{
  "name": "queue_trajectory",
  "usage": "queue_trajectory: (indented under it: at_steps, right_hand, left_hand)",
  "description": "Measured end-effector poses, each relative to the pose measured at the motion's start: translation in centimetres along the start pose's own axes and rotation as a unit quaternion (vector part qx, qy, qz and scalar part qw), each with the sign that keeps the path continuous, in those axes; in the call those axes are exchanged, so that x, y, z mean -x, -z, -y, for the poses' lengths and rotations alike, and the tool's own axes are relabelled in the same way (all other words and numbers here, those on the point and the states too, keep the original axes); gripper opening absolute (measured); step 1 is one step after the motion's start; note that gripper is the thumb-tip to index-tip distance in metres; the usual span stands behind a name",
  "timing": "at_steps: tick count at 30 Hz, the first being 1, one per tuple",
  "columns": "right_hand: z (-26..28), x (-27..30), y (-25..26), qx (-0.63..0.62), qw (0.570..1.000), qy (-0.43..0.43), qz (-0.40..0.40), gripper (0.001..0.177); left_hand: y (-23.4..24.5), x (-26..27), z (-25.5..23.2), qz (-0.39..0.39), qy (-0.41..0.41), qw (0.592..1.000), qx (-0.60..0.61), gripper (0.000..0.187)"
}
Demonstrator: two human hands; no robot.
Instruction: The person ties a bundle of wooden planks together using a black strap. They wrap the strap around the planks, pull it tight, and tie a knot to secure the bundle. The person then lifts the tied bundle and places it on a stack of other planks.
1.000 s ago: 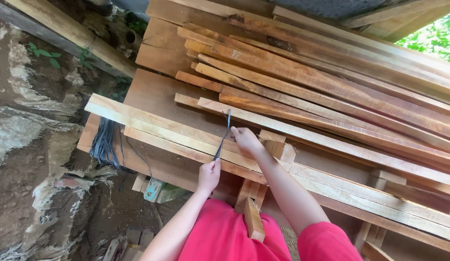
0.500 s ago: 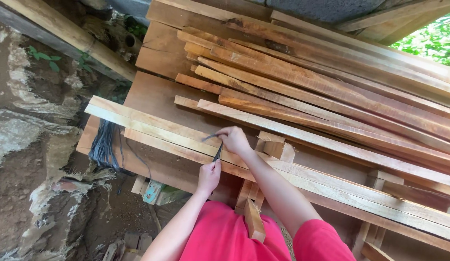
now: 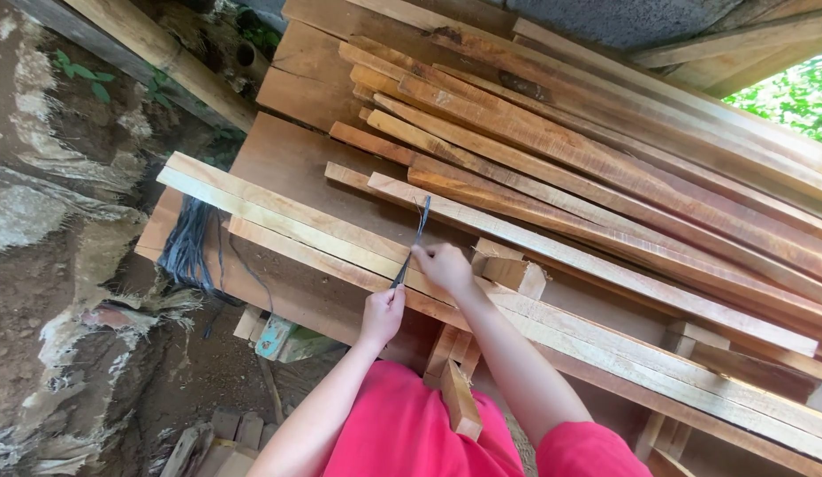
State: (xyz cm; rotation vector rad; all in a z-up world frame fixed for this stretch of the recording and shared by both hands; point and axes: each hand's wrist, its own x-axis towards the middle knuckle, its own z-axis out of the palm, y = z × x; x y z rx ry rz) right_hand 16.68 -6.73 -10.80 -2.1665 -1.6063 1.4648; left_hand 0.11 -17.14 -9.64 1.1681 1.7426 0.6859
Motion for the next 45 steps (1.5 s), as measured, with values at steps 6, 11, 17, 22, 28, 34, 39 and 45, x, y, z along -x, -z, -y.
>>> queue_trajectory:
  at_steps: [6, 11, 17, 22, 28, 34, 39, 45]
  right_hand:
    - [1.8, 0.6, 0.6, -0.081, 0.996, 0.043, 0.021, 0.019]
    - [3.2, 1.1, 2.6, -0.071, 0.991, 0.114, -0.007, 0.017]
    - [2.5, -0.4, 1.3, -0.150, 0.984, 0.092, -0.008, 0.021]
    - [1.3, -1.9, 0.1, -0.192, 0.979, 0.073, -0.016, 0.024]
    - [0.7, -2.1, 0.6, -0.373, 0.927, 0.011, 0.015, 0.049]
    - [1.4, -3.2, 2.1, -0.363, 0.926, -0.041, 0.095, 0.038]
    - [2.8, -4.3, 1.1, -0.241, 0.970, -0.022, -0.007, 0.018]
    - [1.4, -9.8, -1.2, -0.234, 0.960, -0.074, -0.135, 0.027]
  left_hand:
    - [0.3, 0.4, -1.5, 0.004, -0.001, 1.000, -0.003, 0.052]
    - [0.4, 0.3, -1.5, -0.002, -0.003, 1.000, 0.002, 0.050]
    - [0.5, 0.4, -1.5, 0.005, 0.002, 1.000, 0.007, 0.051]
    - [0.4, 0.3, -1.2, 0.003, 0.000, 1.000, 0.011, 0.051]
    - [0.7, 0.6, -2.1, 0.010, 0.001, 1.000, 0.016, 0.051]
    - [0.9, 0.7, -2.5, 0.008, -0.002, 1.000, 0.022, 0.052]
    - [0.8, 0.5, -2.3, 0.008, -0.001, 1.000, 0.014, 0.052]
    - [0.7, 0.4, -1.9, 0.006, 0.006, 1.000, 0.016, 0.052]
